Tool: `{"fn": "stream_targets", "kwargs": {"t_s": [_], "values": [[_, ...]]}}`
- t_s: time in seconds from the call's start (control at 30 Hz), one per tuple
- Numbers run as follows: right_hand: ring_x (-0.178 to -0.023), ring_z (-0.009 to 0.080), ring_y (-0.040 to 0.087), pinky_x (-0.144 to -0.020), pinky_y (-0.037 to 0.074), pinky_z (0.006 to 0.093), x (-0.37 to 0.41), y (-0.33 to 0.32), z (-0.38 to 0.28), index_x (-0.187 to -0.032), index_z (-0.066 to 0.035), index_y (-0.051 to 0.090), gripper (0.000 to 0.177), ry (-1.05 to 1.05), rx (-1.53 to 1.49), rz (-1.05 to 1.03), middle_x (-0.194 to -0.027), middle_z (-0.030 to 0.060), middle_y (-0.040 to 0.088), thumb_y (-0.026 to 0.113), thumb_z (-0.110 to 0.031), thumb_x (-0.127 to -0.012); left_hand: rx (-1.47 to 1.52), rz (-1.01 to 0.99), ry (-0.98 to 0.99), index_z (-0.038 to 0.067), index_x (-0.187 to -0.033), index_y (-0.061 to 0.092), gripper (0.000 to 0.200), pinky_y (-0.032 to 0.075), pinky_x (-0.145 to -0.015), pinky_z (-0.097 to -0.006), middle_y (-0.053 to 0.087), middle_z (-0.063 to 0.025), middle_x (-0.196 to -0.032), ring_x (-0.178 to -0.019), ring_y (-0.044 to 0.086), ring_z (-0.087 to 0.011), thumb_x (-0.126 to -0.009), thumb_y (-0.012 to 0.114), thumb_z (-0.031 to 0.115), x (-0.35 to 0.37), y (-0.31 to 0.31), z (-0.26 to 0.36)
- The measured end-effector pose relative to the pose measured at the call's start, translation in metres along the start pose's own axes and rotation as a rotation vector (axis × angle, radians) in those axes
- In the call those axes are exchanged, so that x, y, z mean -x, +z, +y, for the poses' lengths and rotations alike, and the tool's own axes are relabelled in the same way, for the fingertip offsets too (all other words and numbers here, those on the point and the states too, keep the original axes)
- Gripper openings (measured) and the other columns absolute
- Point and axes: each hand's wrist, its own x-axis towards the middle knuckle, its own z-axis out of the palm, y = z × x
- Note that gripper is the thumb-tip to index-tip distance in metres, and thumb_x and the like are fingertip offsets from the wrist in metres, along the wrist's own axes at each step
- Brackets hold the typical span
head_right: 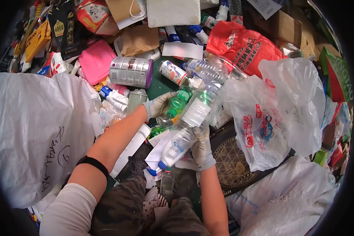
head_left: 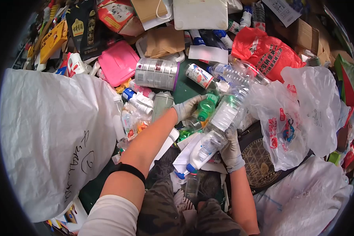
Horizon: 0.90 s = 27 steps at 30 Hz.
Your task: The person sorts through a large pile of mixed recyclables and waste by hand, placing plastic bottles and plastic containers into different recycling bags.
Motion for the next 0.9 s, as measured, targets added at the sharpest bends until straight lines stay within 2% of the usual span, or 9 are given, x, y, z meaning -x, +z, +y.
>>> {"fn": "stream_targets", "kwargs": {"t_s": [0.07,0.1,0.27,0.4,0.53,0.63,0.67,0.77,0.9], "values": [[-0.116,0.0253,0.048,-0.097,0.04,0.0426,-0.008,-0.007,0.001,-0.134,-0.008,0.033,0.068,0.074,-0.122,-0.071,-0.127,0.0105,0.047,0.063,-0.037,-0.08,0.094,-0.063,0.018,0.007,-0.117,0.051,0.045,0.045,-0.091,-0.0366,0.059,-0.0092,-0.11,-0.101,0.058,-0.0207,-0.086,0.058,0.038,0.012,0.007,-0.005],[-0.116,0.0282,0.048,-0.098,0.039,0.0443,-0.007,-0.012,0.0,-0.133,-0.006,0.035,0.072,0.126,-0.138,-0.101,-0.128,0.0119,0.047,0.064,-0.042,-0.078,0.108,-0.09,0.028,0.008,-0.119,0.05,0.046,0.045,-0.092,-0.0367,0.059,-0.0092,-0.111,-0.102,0.057,-0.0206,-0.086,0.057,0.039,0.018,0.009,-0.006],[-0.118,0.0339,0.046,-0.1,0.038,0.0456,0.027,0.015,-0.026,-0.137,-0.006,0.029,0.089,0.11,-0.213,-0.202,-0.132,0.0151,0.043,0.071,-0.046,-0.069,0.04,-0.236,0.116,0.009,-0.125,0.044,0.054,0.041,-0.096,-0.036,0.054,-0.0076,-0.118,-0.109,0.053,-0.0197,-0.082,0.062,0.037,0.081,0.053,0.006],[-0.122,0.0355,0.041,-0.1,0.038,0.0456,0.07,0.058,-0.068,-0.141,-0.008,0.022,0.099,-0.026,-0.142,-0.304,-0.136,0.0153,0.037,0.074,-0.046,-0.065,-0.141,-0.369,0.232,0.011,-0.13,0.04,0.062,0.037,-0.099,-0.0355,0.05,-0.0063,-0.124,-0.115,0.049,-0.019,-0.08,0.065,0.035,0.164,0.12,0.029],[-0.126,0.0324,0.035,-0.101,0.036,0.0448,0.109,0.099,-0.114,-0.143,-0.011,0.018,0.1,-0.089,-0.074,-0.458,-0.138,0.0142,0.033,0.074,-0.044,-0.067,-0.399,-0.45,0.386,0.012,-0.135,0.035,0.071,0.034,-0.102,-0.035,0.047,-0.005,-0.13,-0.12,0.045,-0.0183,-0.077,0.069,0.034,0.239,0.19,0.046],[-0.126,0.0339,0.035,-0.101,0.035,0.05,0.148,0.134,-0.147,-0.142,-0.012,0.018,0.1,-0.204,-0.048,-0.518,-0.138,0.015,0.032,0.075,-0.044,-0.066,-0.568,-0.523,0.555,0.008,-0.13,0.04,0.068,0.038,-0.097,-0.0337,0.051,-0.0063,-0.124,-0.112,0.05,-0.0181,-0.077,0.067,0.039,0.273,0.241,0.048],[-0.126,0.0346,0.036,-0.1,0.035,0.0523,0.163,0.147,-0.158,-0.142,-0.012,0.019,0.1,-0.242,-0.044,-0.545,-0.138,0.0154,0.032,0.075,-0.044,-0.066,-0.586,-0.552,0.576,0.007,-0.13,0.041,0.066,0.038,-0.097,-0.0341,0.051,-0.0062,-0.123,-0.111,0.05,-0.0182,-0.077,0.067,0.038,0.289,0.257,0.046],[-0.127,0.0341,0.035,-0.101,0.034,0.0502,0.218,0.17,-0.182,-0.143,-0.012,0.015,0.102,-0.336,0.019,-0.614,-0.14,0.0168,0.029,0.072,-0.047,-0.067,-0.583,-0.588,0.615,0.008,-0.128,0.042,0.063,0.038,-0.097,-0.0357,0.052,-0.0064,-0.122,-0.111,0.051,-0.0188,-0.076,0.066,0.034,0.336,0.299,0.031],[-0.127,0.0342,0.034,-0.101,0.034,0.0507,0.298,0.186,-0.202,-0.143,-0.011,0.012,0.103,-0.421,0.086,-0.63,-0.14,0.0173,0.029,0.07,-0.05,-0.068,-0.422,-0.673,0.529,0.008,-0.127,0.044,0.058,0.038,-0.097,-0.0387,0.055,-0.0071,-0.119,-0.11,0.052,-0.021,-0.077,0.065,0.028,0.374,0.333,-0.001]]}}
